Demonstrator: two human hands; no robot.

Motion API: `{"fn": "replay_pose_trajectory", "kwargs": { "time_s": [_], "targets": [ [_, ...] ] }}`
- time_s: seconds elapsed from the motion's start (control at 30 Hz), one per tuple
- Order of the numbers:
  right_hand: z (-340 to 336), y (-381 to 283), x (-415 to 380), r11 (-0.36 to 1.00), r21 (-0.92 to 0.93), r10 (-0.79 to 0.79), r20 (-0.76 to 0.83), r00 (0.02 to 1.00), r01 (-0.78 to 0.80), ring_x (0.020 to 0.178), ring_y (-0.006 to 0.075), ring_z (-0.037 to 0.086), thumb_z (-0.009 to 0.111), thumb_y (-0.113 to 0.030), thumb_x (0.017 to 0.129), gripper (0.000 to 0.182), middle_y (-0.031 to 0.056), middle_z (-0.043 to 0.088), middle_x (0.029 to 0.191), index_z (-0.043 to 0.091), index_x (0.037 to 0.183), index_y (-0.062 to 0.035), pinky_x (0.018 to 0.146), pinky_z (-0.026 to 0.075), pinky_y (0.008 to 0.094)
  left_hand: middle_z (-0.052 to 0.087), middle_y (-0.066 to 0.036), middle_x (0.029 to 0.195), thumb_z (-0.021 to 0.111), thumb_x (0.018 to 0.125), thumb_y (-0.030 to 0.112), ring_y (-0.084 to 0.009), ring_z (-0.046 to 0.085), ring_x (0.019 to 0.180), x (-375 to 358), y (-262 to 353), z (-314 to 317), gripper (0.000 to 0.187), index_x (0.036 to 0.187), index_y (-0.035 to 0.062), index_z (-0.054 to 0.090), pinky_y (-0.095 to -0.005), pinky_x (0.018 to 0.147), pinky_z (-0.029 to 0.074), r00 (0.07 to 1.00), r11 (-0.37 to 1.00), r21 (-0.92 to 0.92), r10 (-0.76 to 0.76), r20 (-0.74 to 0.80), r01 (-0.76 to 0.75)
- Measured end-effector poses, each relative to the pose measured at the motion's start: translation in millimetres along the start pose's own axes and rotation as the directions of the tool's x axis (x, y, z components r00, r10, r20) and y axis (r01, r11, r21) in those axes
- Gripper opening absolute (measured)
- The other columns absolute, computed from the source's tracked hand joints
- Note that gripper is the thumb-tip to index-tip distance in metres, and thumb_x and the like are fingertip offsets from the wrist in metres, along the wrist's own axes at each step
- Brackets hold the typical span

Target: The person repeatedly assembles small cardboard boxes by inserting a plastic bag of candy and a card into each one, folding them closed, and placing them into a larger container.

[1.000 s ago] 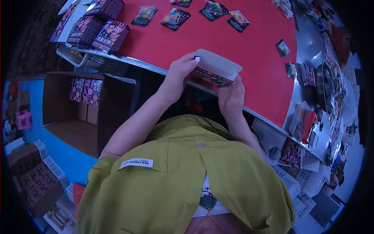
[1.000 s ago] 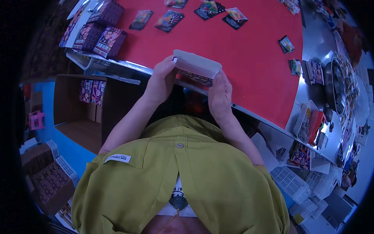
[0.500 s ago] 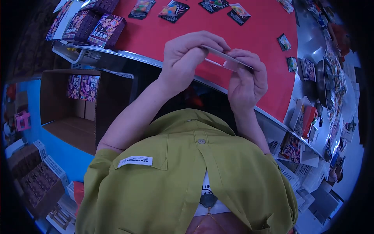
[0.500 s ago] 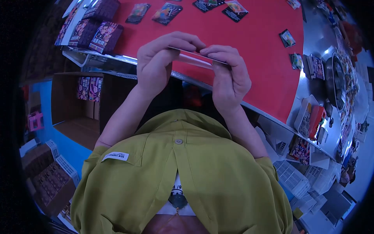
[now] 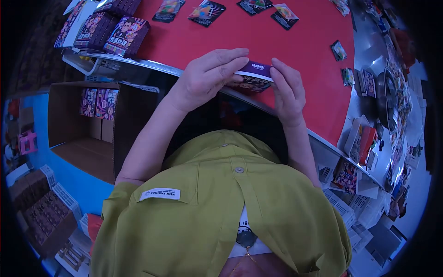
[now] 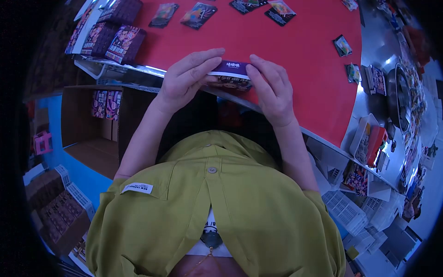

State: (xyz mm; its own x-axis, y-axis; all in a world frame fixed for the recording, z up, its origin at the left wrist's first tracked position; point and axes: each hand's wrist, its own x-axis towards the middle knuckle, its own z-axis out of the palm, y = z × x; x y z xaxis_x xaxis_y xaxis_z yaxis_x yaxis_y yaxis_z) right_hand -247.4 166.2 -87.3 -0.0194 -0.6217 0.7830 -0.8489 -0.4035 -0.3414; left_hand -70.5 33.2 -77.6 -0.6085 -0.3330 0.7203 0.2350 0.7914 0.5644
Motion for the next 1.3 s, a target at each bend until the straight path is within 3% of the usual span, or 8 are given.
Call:
{"fn": "replay_pose_trajectory", "kwargs": {
  "time_s": [0.1,0.4,0.5,0.6,0.77,0.97,1.17,1.3],
  "targets": [
    [-8,-7,8,0.999,-0.044,0.002,0.041,0.999,0.000,0.093,0.0267,0.059,0.069,-0.008,0.078,0.025,0.0112,0.063,0.102,0.065,0.102,-0.0018,0.077,0.050,0.0340,0.066,-0.015,0.098,0.070,0.078,0.005,-0.0269,0.065,0.092,5,4,-4,0.030,0.106,0.0002,0.064,-0.0302,0.074,0.056,0.995,0.993,0.071,0.095,0.039,-0.097],
    [-21,-28,28,0.973,-0.036,0.229,0.190,0.955,-0.226,0.084,0.0178,0.057,0.071,-0.009,0.077,0.018,0.0055,0.063,0.088,0.069,0.095,-0.0049,0.076,0.040,0.0284,0.068,-0.011,0.084,0.074,0.075,0.006,-0.0197,0.067,0.077,14,16,-10,0.017,0.090,-0.0007,0.068,-0.0258,0.067,0.053,0.985,0.989,-0.014,-0.145,0.096,0.147],
    [-20,-35,27,0.925,0.134,0.328,0.187,0.926,-0.355,0.081,0.0185,0.060,0.069,-0.006,0.079,0.017,0.0075,0.063,0.086,0.069,0.095,-0.0017,0.071,0.045,0.0269,0.068,-0.011,0.088,0.073,0.075,0.005,-0.0176,0.067,0.079,10,17,-5,0.014,0.087,-0.0015,0.069,-0.0246,0.069,0.053,0.977,0.961,-0.182,-0.199,0.071,0.209],
    [-18,-37,25,0.895,0.199,0.367,0.178,0.913,-0.399,0.076,0.0197,0.062,0.068,-0.003,0.080,0.017,0.0100,0.062,0.085,0.068,0.096,0.0011,0.065,0.049,0.0259,0.068,-0.012,0.092,0.072,0.076,0.003,-0.0174,0.067,0.081,2,24,1,0.012,0.086,-0.0021,0.069,-0.0243,0.071,0.054,0.866,0.716,-0.539,-0.497,0.053,0.443],
    [-18,-34,22,0.963,0.093,0.239,0.141,0.961,-0.253,0.074,0.0214,0.064,0.071,-0.004,0.077,0.020,0.0128,0.063,0.088,0.067,0.096,0.0020,0.062,0.051,0.0281,0.067,-0.012,0.096,0.070,0.077,0.001,-0.0194,0.066,0.084,2,17,-3,0.012,0.088,-0.0020,0.068,-0.0256,0.073,0.054,0.986,0.957,-0.237,-0.163,0.035,0.166],
    [-15,-24,9,0.998,-0.056,-0.025,0.175,0.984,0.035,0.073,0.0233,0.064,0.073,-0.005,0.072,0.027,0.0147,0.064,0.095,0.066,0.097,0.0031,0.060,0.053,0.0297,0.065,-0.012,0.094,0.069,0.075,0.000,-0.0257,0.065,0.085,3,19,0,0.013,0.087,-0.0017,0.065,-0.0300,0.069,0.054,0.993,0.991,-0.108,0.090,0.077,-0.081],
    [-6,-24,10,0.965,-0.190,-0.149,0.173,0.974,0.182,0.070,0.0234,0.063,0.071,0.000,0.072,0.027,0.0152,0.064,0.099,0.065,0.098,0.0045,0.059,0.052,0.0290,0.065,-0.009,0.095,0.070,0.075,0.007,-0.0266,0.063,0.086,-7,5,-4,0.021,0.093,-0.0015,0.065,-0.0304,0.071,0.053,0.985,0.983,0.095,0.149,0.087,-0.158],
    [-2,-18,22,0.989,-0.124,-0.081,0.039,0.996,0.085,0.070,0.0221,0.062,0.071,0.004,0.071,0.029,0.0167,0.064,0.100,0.065,0.099,0.0053,0.058,0.052,0.0286,0.065,-0.010,0.093,0.070,0.081,0.020,-0.0253,0.064,0.087,-8,21,-12,0.027,0.097,-0.0009,0.063,-0.0277,0.071,0.052,0.992,0.953,0.292,0.109,-0.064,-0.086]
  ]
}}
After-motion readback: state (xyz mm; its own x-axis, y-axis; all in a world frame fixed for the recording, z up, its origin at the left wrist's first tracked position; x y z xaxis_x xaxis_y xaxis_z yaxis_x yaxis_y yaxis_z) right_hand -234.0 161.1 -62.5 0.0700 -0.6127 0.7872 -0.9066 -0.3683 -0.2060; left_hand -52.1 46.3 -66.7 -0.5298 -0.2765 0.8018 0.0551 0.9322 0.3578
